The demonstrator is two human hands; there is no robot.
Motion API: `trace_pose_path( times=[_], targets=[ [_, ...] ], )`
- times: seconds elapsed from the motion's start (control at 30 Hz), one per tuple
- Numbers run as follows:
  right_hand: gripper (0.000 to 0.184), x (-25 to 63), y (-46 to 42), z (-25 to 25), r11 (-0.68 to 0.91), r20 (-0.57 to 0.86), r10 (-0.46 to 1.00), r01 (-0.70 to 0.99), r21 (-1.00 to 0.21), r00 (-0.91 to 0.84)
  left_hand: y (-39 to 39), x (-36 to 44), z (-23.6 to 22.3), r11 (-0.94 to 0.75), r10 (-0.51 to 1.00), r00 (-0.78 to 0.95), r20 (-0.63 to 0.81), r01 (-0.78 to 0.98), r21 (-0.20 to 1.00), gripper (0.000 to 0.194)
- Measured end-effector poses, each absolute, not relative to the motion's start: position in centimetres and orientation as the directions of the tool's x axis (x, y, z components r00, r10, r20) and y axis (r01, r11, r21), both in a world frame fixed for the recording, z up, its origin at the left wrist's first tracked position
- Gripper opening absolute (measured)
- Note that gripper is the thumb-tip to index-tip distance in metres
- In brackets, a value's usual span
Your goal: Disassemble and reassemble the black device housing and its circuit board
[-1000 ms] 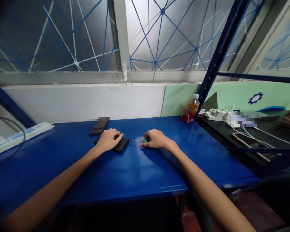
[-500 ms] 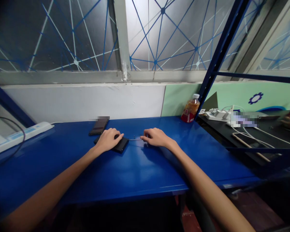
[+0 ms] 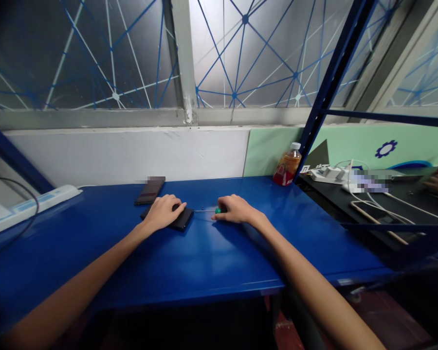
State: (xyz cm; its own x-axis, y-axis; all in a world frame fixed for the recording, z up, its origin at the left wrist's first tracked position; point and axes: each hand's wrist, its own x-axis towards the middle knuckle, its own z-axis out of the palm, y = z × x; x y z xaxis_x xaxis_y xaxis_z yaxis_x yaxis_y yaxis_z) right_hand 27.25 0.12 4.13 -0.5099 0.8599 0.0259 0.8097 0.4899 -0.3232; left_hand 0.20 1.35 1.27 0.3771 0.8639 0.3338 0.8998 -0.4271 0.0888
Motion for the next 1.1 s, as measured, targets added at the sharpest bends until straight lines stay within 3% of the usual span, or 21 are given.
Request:
trace_pose_path(
  times=[0.27, 0.4, 0.87, 1.1],
  targets=[
    [0.043, 27.19, 0.12, 3.88, 0.501, 0.042, 0.852, 0.790, -0.354, -0.522, 0.91, 0.36, 1.44, -0.550, 0.816, 0.485, 0.315, 0.818, 0.166, 0.041],
    [0.048, 27.50, 0.44, 3.70, 0.503, 0.044, 0.856, 0.811, -0.299, -0.515, 0.88, 0.19, 1.44, -0.622, 0.772, 0.553, 0.312, 0.759, 0.193, 0.039],
    [0.031, 26.94, -0.16, 4.02, 0.523, 0.079, 0.845, 0.788, -0.324, -0.529, 1.14, -0.02, 1.50, -0.700, 0.714, 0.639, 0.286, 0.654, 0.286, 0.034],
    [0.042, 27.64, 0.27, 4.21, 0.500, 0.064, 0.858, 0.801, -0.328, -0.509, 1.02, -0.05, 1.77, -0.692, 0.721, 0.640, 0.265, 0.649, 0.316, 0.034]
  ],
)
